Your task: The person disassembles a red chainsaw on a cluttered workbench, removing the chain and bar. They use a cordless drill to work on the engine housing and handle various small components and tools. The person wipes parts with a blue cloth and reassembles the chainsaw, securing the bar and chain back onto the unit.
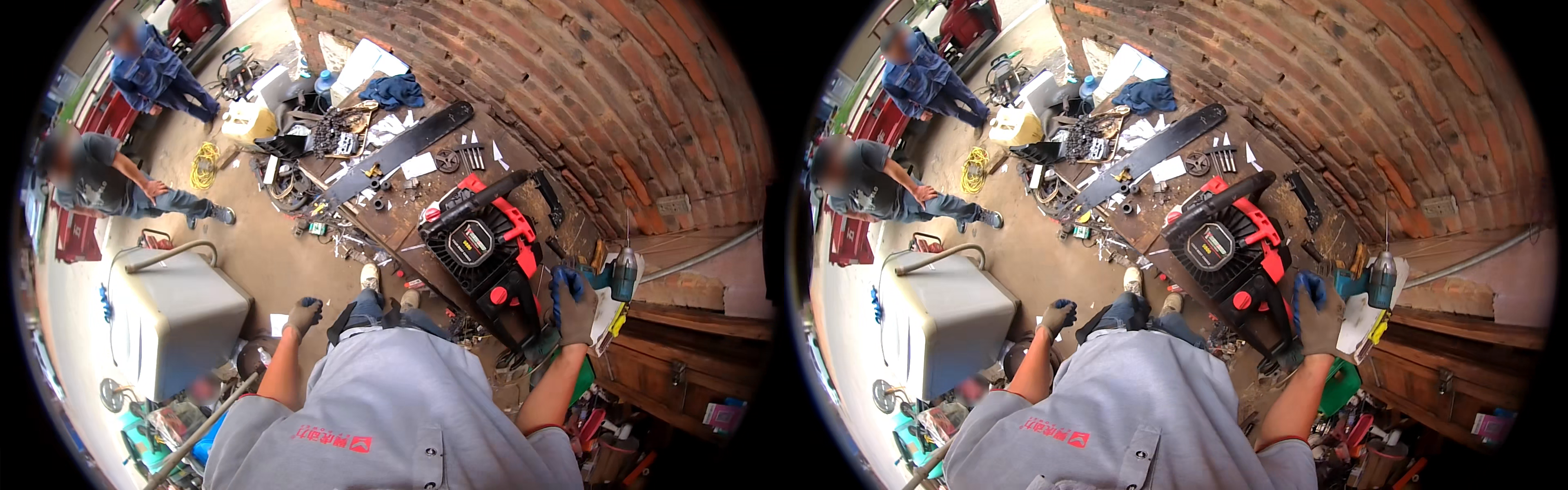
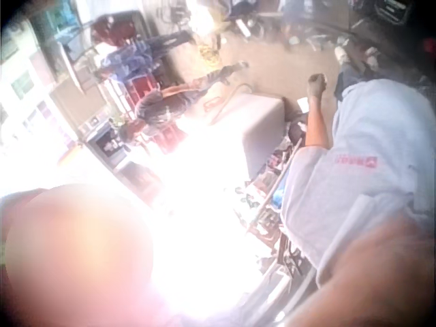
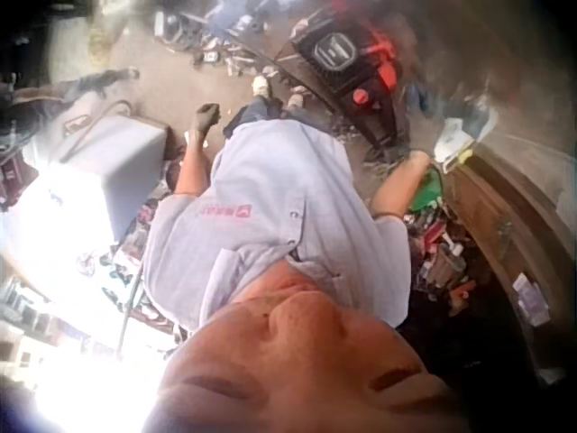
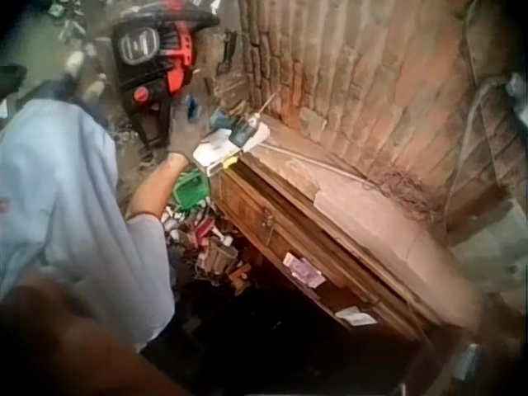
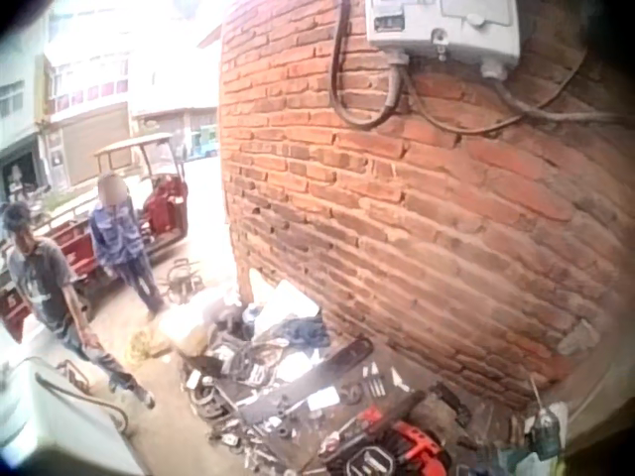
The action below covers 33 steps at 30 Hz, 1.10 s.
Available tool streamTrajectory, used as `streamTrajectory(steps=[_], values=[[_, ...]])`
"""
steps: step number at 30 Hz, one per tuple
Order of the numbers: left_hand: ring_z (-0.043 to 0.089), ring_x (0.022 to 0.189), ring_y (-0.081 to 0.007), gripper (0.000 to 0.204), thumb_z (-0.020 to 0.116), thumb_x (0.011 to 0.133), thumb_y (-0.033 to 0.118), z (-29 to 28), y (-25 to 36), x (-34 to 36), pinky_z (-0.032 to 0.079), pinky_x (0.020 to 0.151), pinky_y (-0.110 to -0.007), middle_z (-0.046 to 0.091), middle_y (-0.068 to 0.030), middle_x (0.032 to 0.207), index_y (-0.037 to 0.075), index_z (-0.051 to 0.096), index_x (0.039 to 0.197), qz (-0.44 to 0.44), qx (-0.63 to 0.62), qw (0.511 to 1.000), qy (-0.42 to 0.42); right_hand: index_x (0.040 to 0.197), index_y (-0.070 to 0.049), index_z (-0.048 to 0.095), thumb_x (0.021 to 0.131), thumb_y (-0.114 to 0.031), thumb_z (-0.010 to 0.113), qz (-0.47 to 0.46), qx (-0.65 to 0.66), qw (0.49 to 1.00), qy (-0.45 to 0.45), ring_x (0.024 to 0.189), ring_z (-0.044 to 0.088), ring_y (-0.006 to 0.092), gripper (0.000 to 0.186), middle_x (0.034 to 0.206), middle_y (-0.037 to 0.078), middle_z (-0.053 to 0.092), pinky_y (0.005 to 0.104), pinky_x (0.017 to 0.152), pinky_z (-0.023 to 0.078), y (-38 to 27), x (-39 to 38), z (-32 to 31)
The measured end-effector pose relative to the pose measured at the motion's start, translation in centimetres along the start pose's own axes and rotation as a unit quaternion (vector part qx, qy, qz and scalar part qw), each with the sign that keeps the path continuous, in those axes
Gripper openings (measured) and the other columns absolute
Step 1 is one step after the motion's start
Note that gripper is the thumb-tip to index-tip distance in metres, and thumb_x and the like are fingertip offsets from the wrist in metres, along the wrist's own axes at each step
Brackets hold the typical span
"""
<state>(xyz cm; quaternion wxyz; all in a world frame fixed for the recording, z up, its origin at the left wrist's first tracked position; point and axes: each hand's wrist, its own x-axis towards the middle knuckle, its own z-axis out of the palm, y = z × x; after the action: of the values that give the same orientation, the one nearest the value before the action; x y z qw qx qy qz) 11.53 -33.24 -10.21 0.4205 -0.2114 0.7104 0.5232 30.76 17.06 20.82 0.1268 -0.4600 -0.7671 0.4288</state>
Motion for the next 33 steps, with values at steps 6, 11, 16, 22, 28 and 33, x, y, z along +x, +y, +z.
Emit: streamTrajectory(steps=[6,11,16,22,28,33], values=[[0.063,0.072,-0.0129,0.018,0.06,0.097,0.014,3.6,12.3,-1.3,0.05,0.062,-0.026,0.068,-0.0056,0.088,0.001,0.066,0.108,0.133,0.059,0.988,-0.044,0.126,-0.002,0.06,0.084,-0.02,0.07,0.05,-0.037,0.997,-0.043,0.103,0.066,0.0301,0.047,0.115,0.02,0.066,0.0378,0.09,0.051,5.8,-1.7,0.2],[0.061,0.074,-0.01,0.02,0.061,0.096,0.012,9.2,23.2,-5.9,0.049,0.064,-0.023,0.068,-0.0033,0.09,0.0,0.067,0.11,0.232,0.006,0.967,-0.109,0.137,-0.007,0.053,0.077,-0.033,0.072,0.068,-0.3,0.945,-0.114,0.122,0.055,0.0411,0.068,0.138,0.027,0.051,0.0461,0.102,0.045,7.0,-2.9,0.4],[0.056,0.074,-0.006,0.027,0.062,0.096,0.02,18.0,33.8,-9.7,0.047,0.065,-0.022,0.066,-0.0001,0.09,0.004,0.066,0.117,0.408,0.164,0.885,-0.153,0.142,-0.009,0.048,0.075,-0.035,0.073,0.086,-0.274,0.958,-0.004,0.126,0.049,0.0445,0.076,0.138,0.027,0.048,0.0488,0.104,0.041,10.6,-4.3,1.4],[0.064,0.111,-0.0344,0.053,0.065,0.09,0.037,30.9,40.0,-11.6,0.049,0.096,-0.04,0.066,-0.0226,0.118,0.001,0.058,0.129,0.548,0.395,0.725,-0.136,0.138,-0.006,0.05,0.076,-0.032,0.073,0.137,-0.245,0.96,0.01,0.121,0.052,0.0442,0.071,0.133,0.027,0.053,0.0489,0.102,0.043,10.8,-5.4,0.2],[0.067,0.099,-0.0366,0.047,0.063,0.091,0.035,37.9,38.9,-9.8,0.05,0.086,-0.045,0.069,-0.0227,0.106,0.007,0.057,0.129,0.528,0.565,0.631,-0.065,0.133,-0.005,0.054,0.076,-0.031,0.074,0.121,-0.243,0.962,0.008,0.11,0.06,0.0408,0.065,0.116,0.023,0.064,0.0484,0.093,0.048,12.4,-3.1,3.6],[0.069,0.092,-0.0269,0.045,0.067,0.091,0.027,34.1,36.8,-11.7,0.051,0.082,-0.038,0.071,-0.0149,0.101,0.003,0.058,0.127,0.525,0.454,0.711,-0.113,0.139,-0.01,0.05,0.071,-0.033,0.077,0.146,-0.208,0.967,-0.012,0.105,0.064,0.0407,0.076,0.114,0.024,0.067,0.047,0.091,0.051,12.3,-3.4,3.4]])
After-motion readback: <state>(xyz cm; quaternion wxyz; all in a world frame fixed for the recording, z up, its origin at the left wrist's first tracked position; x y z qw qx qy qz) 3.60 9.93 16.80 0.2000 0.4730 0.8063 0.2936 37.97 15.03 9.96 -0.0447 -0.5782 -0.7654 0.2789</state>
